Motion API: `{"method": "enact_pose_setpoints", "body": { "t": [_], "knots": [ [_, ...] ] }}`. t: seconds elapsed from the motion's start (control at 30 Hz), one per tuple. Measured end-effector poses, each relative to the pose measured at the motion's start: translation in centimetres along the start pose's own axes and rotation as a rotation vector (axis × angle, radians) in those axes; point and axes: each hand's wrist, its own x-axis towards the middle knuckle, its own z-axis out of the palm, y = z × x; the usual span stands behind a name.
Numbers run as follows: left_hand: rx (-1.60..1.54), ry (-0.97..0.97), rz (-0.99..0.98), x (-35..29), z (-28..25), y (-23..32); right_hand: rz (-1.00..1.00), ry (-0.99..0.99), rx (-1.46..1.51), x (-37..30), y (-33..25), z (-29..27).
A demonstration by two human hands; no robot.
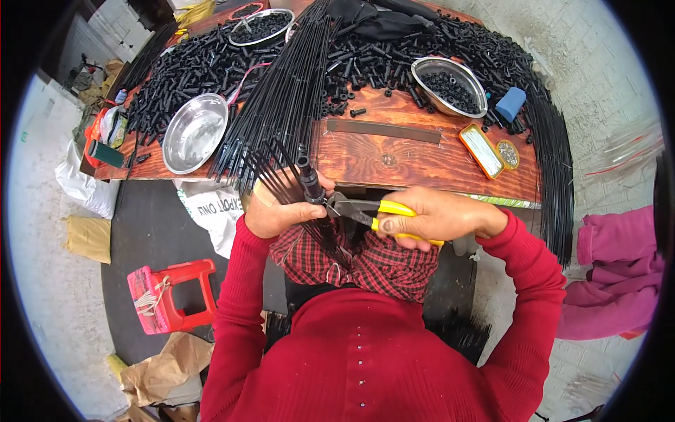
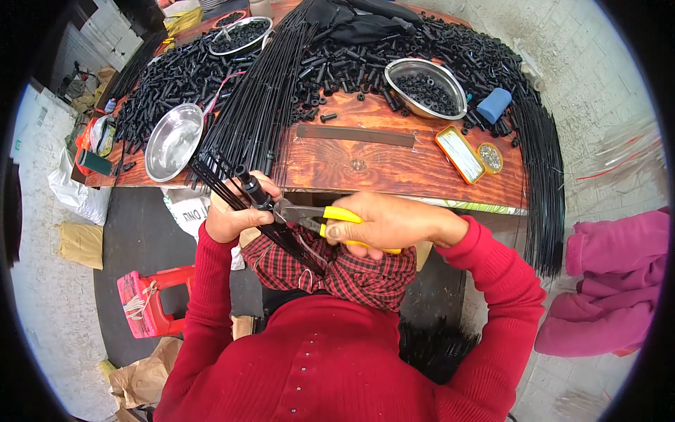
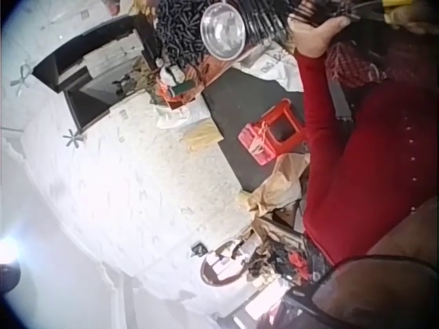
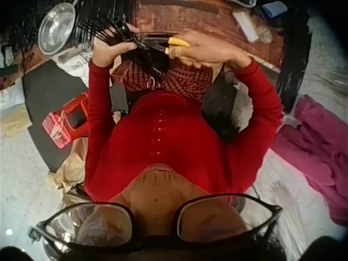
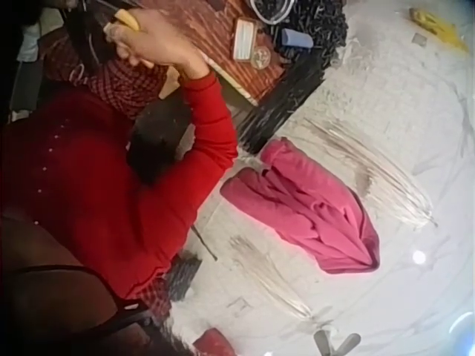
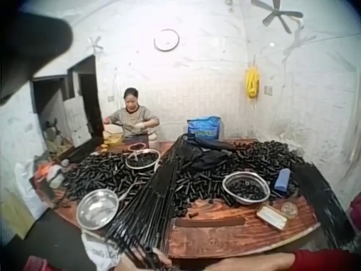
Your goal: Assembling black wires into a connector housing and trimming them with wire cutters.
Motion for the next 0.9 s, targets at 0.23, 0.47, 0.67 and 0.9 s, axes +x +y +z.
{"method": "enact_pose_setpoints", "body": {
  "t": [0.23, 0.47, 0.67, 0.9],
  "knots": [
    [-0.146, 0.085, -0.120, 0.4, 0.8, 0.3, -0.029, -0.130, 0.394, 0.7, 2.9, 0.7],
    [-0.070, 0.160, -0.093, 0.3, 0.9, 0.1, -0.380, 0.666, -0.646, 0.1, 2.7, 2.9],
    [-0.118, 0.123, -0.066, 0.3, 0.6, -0.6, -0.536, 0.921, -0.998, -1.4, 2.1, 3.8],
    [-0.177, 0.016, 0.054, 0.2, 1.1, -0.6, 0.047, -0.088, 0.540, -1.7, 3.2, 1.7]
  ]
}}
